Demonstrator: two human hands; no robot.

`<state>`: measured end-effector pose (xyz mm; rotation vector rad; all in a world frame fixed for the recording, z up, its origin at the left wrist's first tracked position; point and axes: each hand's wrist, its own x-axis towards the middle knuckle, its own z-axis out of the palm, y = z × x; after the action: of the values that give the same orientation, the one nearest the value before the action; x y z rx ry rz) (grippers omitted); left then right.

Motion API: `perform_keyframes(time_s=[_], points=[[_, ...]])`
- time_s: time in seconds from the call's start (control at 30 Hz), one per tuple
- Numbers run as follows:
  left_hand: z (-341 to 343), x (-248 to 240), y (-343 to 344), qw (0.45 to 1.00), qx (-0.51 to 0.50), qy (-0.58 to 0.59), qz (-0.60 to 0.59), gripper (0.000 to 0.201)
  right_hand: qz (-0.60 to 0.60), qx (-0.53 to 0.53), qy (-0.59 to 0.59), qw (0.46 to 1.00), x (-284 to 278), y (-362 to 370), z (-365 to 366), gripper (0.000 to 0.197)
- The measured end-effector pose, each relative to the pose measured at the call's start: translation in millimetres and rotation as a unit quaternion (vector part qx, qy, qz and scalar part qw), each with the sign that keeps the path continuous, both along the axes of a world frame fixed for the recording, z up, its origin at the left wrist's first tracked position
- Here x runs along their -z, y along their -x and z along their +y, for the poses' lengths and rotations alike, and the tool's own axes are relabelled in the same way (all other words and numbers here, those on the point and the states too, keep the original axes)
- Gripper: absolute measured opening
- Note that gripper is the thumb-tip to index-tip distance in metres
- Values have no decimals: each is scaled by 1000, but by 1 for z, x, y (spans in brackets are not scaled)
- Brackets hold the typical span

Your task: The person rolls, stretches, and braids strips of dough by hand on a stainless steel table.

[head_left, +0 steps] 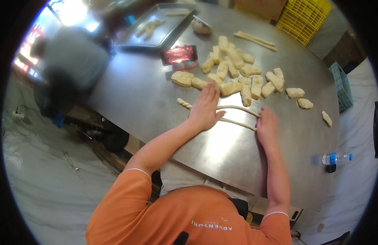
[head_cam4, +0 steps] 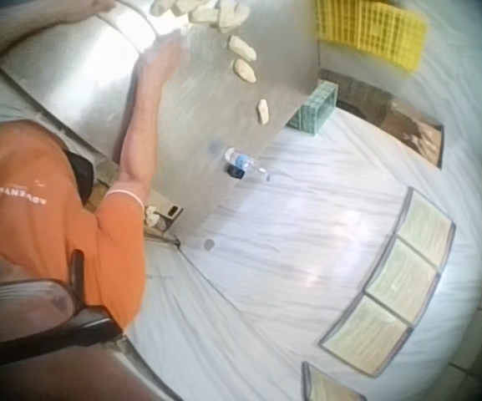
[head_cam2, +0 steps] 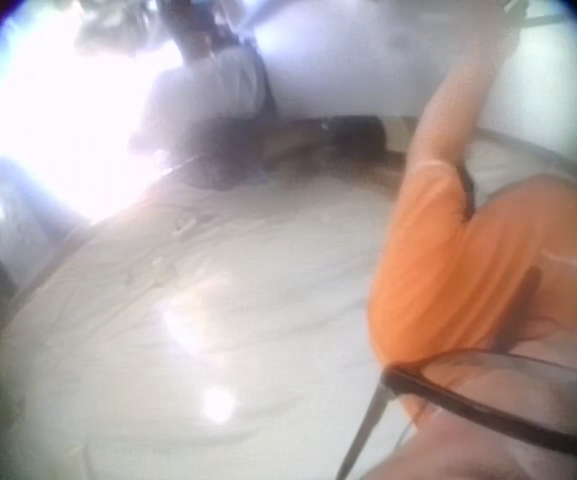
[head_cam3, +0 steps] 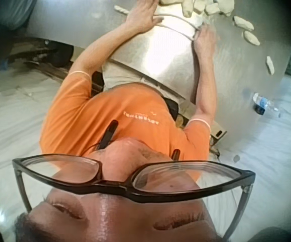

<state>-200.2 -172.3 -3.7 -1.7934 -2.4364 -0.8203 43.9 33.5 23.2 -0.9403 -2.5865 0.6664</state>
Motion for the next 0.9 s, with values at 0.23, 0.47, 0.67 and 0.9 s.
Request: perform_keyframes(time_s=[0.23,0.47,0.67,0.9], points=[[-45,-45,-44,986,15,149,68,87,7,-18,166,986,-8,-72,1,27],[-31,-13,-24,988,114,101,25,90,22,-117,-62,991,11,-37,-18,23],[-15,-19,-45,994,-29,77,66,93,-48,102,236,965,-40,-32,-4,18],[-63,-16,-54,987,116,109,26,91,-14,-175,-49,983,15,-82,-25,29]])
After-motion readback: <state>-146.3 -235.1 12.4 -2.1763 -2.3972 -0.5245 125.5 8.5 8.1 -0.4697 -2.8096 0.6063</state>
